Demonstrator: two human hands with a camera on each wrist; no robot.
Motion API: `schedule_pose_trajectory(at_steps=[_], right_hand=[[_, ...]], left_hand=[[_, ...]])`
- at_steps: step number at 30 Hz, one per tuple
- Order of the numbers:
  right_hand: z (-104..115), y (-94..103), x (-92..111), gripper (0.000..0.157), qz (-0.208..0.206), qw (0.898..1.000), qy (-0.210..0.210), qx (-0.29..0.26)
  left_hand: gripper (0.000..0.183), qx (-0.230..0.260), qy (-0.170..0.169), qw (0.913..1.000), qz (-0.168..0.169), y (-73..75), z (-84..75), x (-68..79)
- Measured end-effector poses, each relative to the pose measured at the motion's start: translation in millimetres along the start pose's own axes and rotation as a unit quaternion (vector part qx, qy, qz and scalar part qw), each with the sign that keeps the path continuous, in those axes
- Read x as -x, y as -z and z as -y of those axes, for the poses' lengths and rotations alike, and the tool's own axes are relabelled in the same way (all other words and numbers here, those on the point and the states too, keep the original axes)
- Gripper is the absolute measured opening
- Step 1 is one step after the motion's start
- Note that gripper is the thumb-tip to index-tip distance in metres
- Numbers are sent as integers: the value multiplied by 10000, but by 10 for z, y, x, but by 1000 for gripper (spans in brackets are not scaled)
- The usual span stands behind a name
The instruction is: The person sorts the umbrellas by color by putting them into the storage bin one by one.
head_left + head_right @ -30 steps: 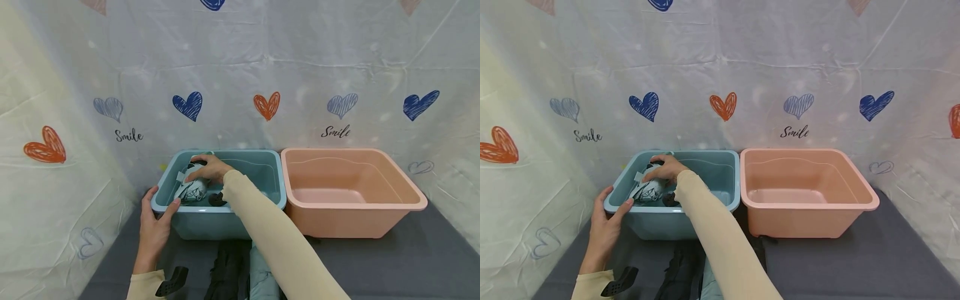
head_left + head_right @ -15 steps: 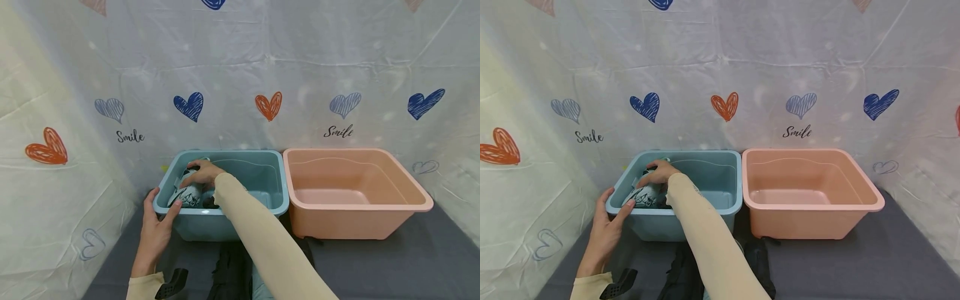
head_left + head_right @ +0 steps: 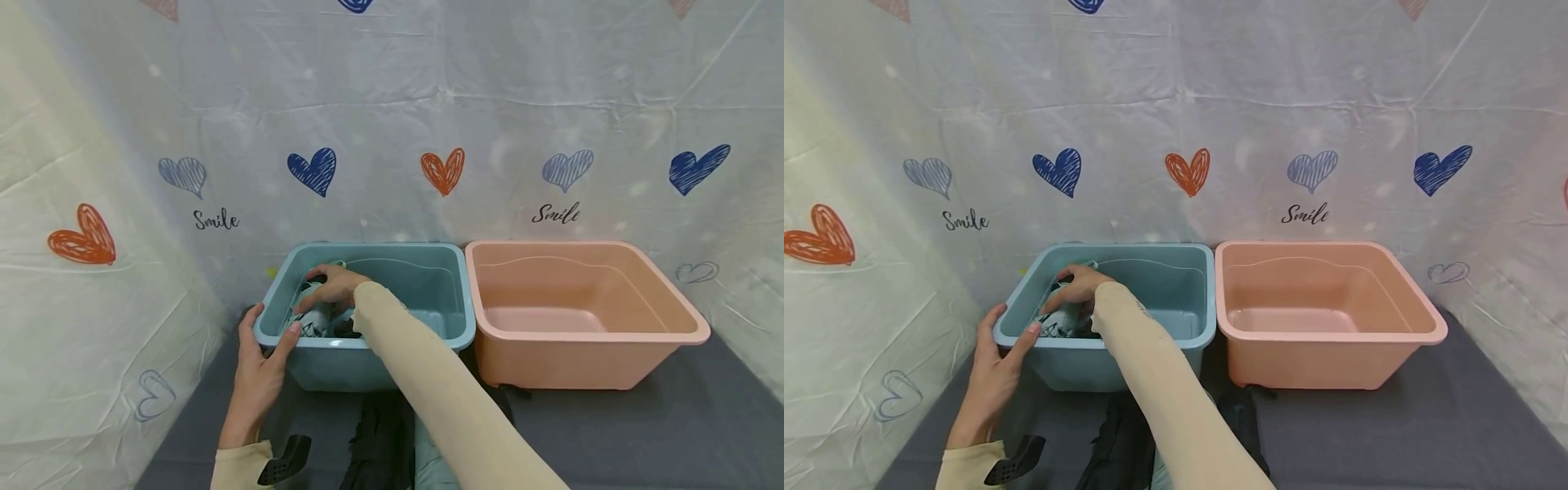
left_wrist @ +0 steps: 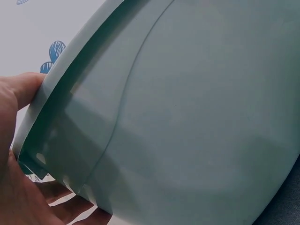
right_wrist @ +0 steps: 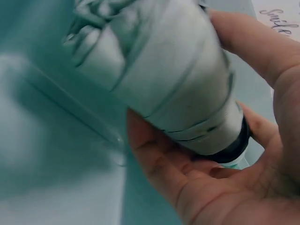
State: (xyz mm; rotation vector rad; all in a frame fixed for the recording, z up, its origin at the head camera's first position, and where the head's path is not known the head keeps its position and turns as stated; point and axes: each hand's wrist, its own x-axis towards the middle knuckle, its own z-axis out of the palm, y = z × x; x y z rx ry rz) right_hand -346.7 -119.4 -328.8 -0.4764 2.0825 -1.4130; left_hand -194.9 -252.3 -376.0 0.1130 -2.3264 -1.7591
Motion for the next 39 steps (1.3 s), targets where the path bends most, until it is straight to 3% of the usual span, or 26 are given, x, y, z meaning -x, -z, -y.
schedule_pose_trajectory(at_steps=[9, 23, 32, 39], right_hand=[[11, 24, 16, 83, 447, 9987, -212, 129], [3, 18, -18, 83, 498, 9983, -292, 40], [-47, 47, -105, 78, 696, 9935, -683, -579], [-69, 63, -133, 71, 727, 9941, -665, -447]], left_hand=[[86, 27, 39, 10000, -48, -5, 4, 3], [86, 125, -68, 9999, -73, 0, 7, -3], [87, 153, -43, 9998, -79, -5, 13, 11], [86, 175, -104, 9998, -60, -8, 21, 3]])
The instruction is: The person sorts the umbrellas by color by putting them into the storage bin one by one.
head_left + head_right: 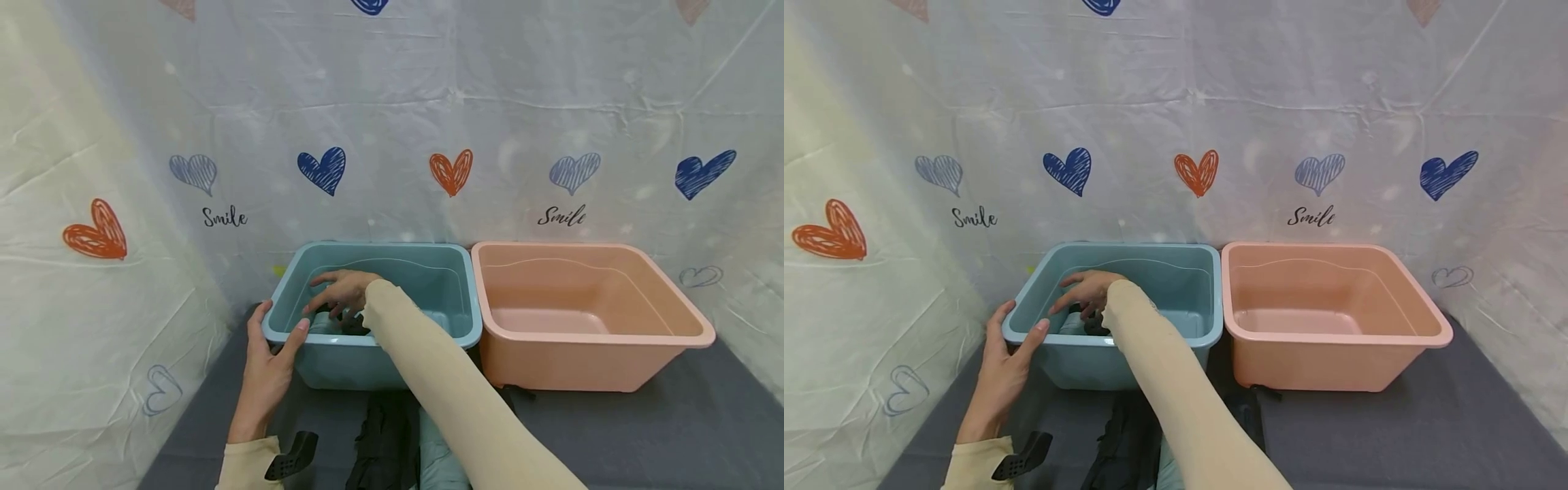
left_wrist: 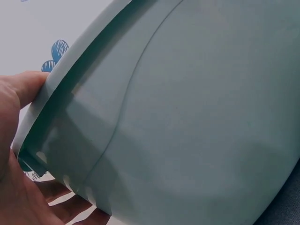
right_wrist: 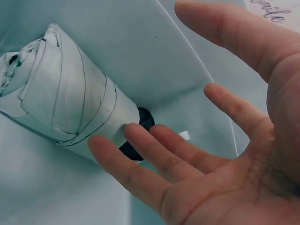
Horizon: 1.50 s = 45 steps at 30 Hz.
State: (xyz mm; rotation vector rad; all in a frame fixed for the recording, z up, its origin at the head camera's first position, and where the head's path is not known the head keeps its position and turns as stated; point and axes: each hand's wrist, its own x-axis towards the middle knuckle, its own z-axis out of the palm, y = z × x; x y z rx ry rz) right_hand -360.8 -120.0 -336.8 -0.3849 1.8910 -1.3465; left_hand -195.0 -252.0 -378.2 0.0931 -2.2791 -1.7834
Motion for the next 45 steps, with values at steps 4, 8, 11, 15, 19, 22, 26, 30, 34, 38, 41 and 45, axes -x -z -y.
schedule_pose_trajectory(at_steps=[4, 8, 11, 15, 19, 22, 26, 30, 34, 38, 41, 45], right_hand=[[-24, 40, 49, 72, -123, 9999, 98, 41], [-15, 80, 96, 74, -318, 9990, 317, -81], [21, 109, 131, 73, -370, 9976, 517, -258], [82, 120, 248, 72, -255, 9959, 810, -328], [153, 104, 438, 72, -93, 9925, 1179, -324], [192, 92, 630, 69, 0, 9884, 1495, -275], [126, 100, 950, 66, 77, 9798, 1994, -94], [-55, 162, 1341, 67, 54, 9682, 2497, 122], [-319, 260, 1745, 70, -26, 9585, 2845, 210], [-639, 339, 2121, 72, -86, 9536, 3009, 24], [-899, 373, 2382, 72, -154, 9547, 2963, -246], [-1298, 433, 2664, 70, -548, 9585, 2784, -286]], left_hand=[[86, 5, -17, 10000, 38, -39, 6, -8], [86, 26, 2, 10000, 25, -74, 18, -11], [86, 29, 39, 10000, 8, -81, 27, -12], [87, -3, 47, 10000, -9, -59, 25, -13], [88, 0, 48, 10000, -57, -24, 11, -25], [88, 15, 48, 9999, -102, -2, 6, -38], [88, 19, 53, 9999, -132, 9, 14, -39], [88, 32, 9, 9998, -192, 1, 10, -28], [89, -45, 38, 9996, -281, -20, -4, -14], [89, -86, 119, 9994, -305, -27, -10, -7], [89, -106, 104, 9994, -307, -27, -12, -9], [89, -133, 104, 9994, -300, -41, -9, -19]])
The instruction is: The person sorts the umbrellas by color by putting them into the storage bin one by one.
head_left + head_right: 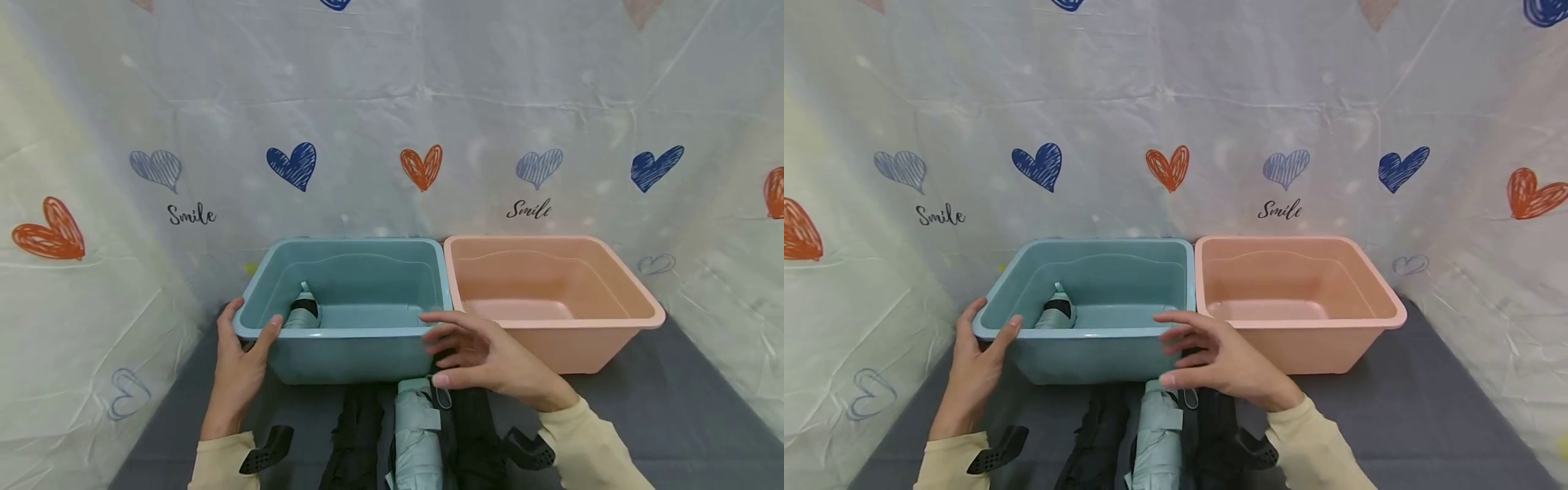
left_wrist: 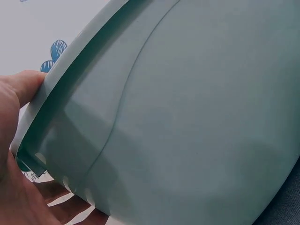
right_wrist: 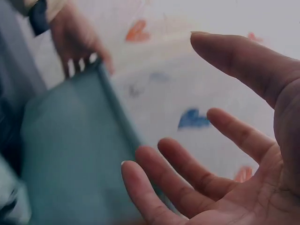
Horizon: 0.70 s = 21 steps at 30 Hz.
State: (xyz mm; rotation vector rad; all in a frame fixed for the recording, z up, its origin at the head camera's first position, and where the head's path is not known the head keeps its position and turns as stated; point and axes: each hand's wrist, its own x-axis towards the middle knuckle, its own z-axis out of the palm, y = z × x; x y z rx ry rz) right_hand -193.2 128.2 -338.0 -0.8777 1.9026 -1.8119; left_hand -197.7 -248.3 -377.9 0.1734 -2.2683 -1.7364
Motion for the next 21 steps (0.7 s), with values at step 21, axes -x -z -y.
schedule_pose_trajectory(at_steps=[21], right_hand=[[-897, 198, 697, 67, -228, 9760, -1299, 1734]], left_hand=[[88, 18, 41, 10000, -75, -34, -24, -5]])
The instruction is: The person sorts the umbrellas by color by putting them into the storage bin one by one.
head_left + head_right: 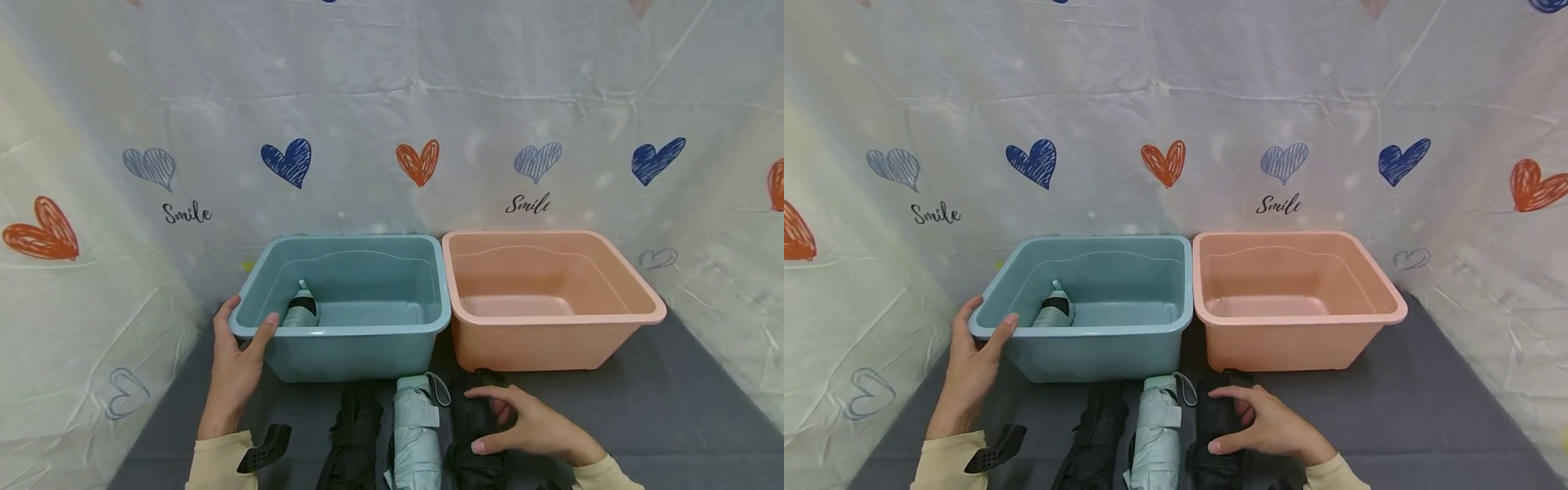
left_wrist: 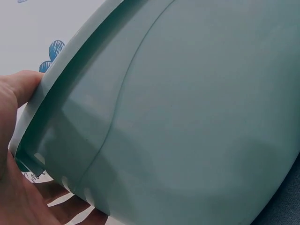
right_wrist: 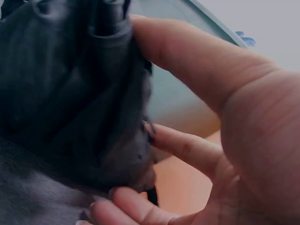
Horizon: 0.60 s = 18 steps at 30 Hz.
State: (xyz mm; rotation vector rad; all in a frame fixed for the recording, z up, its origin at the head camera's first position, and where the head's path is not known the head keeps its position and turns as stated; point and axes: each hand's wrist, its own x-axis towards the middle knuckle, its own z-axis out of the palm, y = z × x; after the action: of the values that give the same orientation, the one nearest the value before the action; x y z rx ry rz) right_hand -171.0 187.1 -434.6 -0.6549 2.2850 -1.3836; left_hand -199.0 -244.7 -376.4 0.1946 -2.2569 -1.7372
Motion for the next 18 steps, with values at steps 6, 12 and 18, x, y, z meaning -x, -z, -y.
schedule_pose_trajectory(at_steps=[6, 12, 18], right_hand=[[-47, -102, -27, 70, 235, 9986, 54, -471], [-16, -232, -47, 72, 67, 9984, -188, -536], [45, -309, -62, 73, -208, 9977, -585, -276]], left_hand=[[88, -12, 27, 10000, 41, 7, 11, -6], [88, -12, 27, 10000, 67, 23, 18, 6], [88, -19, 18, 10000, 59, 26, 40, -9]])
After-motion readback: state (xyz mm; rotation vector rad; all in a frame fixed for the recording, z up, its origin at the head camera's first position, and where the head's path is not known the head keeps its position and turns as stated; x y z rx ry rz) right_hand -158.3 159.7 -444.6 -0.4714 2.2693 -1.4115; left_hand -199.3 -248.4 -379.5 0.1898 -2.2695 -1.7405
